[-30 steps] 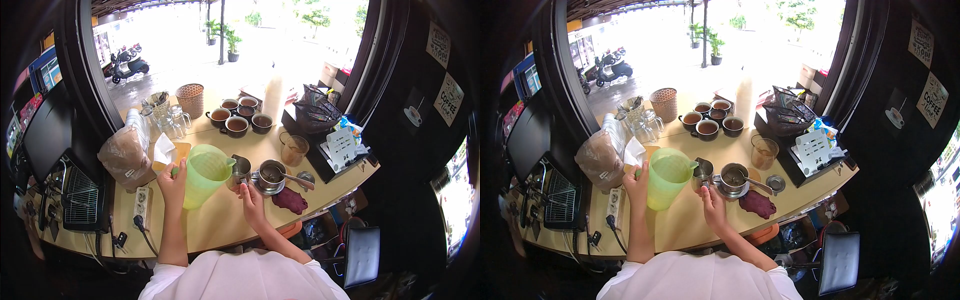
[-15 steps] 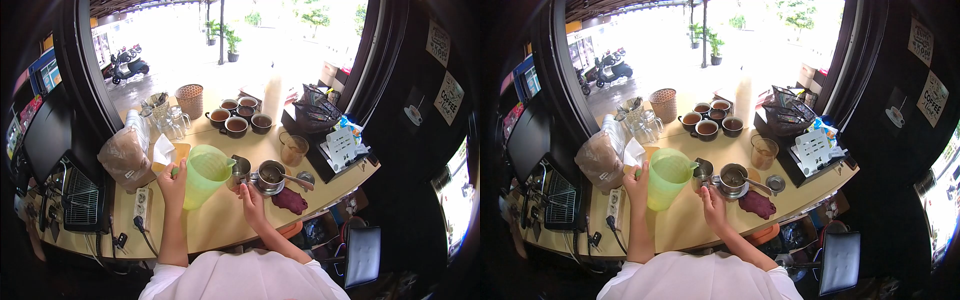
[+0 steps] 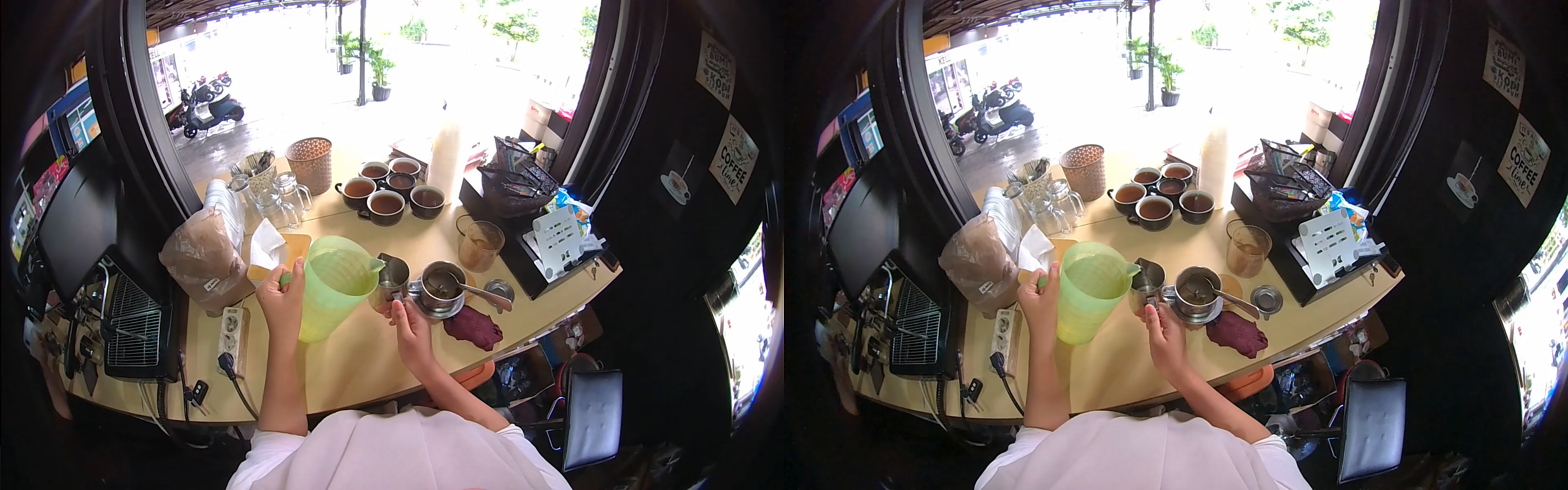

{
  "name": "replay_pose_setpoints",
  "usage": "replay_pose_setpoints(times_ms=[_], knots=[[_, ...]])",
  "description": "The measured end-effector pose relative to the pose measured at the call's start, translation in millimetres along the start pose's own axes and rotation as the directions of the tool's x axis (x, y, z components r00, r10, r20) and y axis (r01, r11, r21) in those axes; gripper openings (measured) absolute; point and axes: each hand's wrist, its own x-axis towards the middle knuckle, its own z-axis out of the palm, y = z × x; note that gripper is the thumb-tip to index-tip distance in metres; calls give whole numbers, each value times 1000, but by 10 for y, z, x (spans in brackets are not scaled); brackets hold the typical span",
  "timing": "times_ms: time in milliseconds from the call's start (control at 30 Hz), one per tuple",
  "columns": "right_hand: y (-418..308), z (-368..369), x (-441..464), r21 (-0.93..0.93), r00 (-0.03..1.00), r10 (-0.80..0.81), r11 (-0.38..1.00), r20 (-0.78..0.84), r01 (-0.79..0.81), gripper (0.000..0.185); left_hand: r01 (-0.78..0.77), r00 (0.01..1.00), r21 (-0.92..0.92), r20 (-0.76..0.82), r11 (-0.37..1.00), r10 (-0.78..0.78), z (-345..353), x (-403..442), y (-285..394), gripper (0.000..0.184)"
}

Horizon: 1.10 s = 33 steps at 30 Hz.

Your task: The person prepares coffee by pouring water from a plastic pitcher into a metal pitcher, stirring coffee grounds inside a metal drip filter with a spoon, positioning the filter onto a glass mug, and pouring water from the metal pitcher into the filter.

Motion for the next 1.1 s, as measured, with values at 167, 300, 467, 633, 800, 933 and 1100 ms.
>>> replay_pose_setpoints(times_ms=[167, 300, 467, 633, 800, 933, 1100], knots=[[72, -49, -4, -42, 997, 41, 998, 66, -38, 31, 8, 1000, 7, -3, 1000, -8, 2, 1, -15, 44], [75, -47, -4, -32, 997, 43, 999, 66, -41, 31, 0, 1000, -1, -5, 1000, 0, 1, 4, -34, 44], [67, -45, -9, -39, 997, 37, 999, 65, -35, 31, -7, 1000, 5, -1, 1000, 7, -7, 7, -30, 44], [61, -41, -13, -39, 997, 37, 999, 63, -34, 32, 14, 1000, -1, 8, 1000, -14, -7, 2, -5, 44], [87, -40, -11, -40, 997, 42, 998, 58, -39, 31, 16, 1000, -20, 11, 1000, -16, -8, 7, -39, 45], [75, -40, -12, -28, 998, 35, 999, 59, -34, 31, 22, 1000, -24, 16, 999, -22, -8, 10, -36, 44], [0, 15, -13, 24, 1000, -3, 1000, -13, 4, 32, 30, 999, -13, 14, 999, -30, -5, 6, -33, 44]])
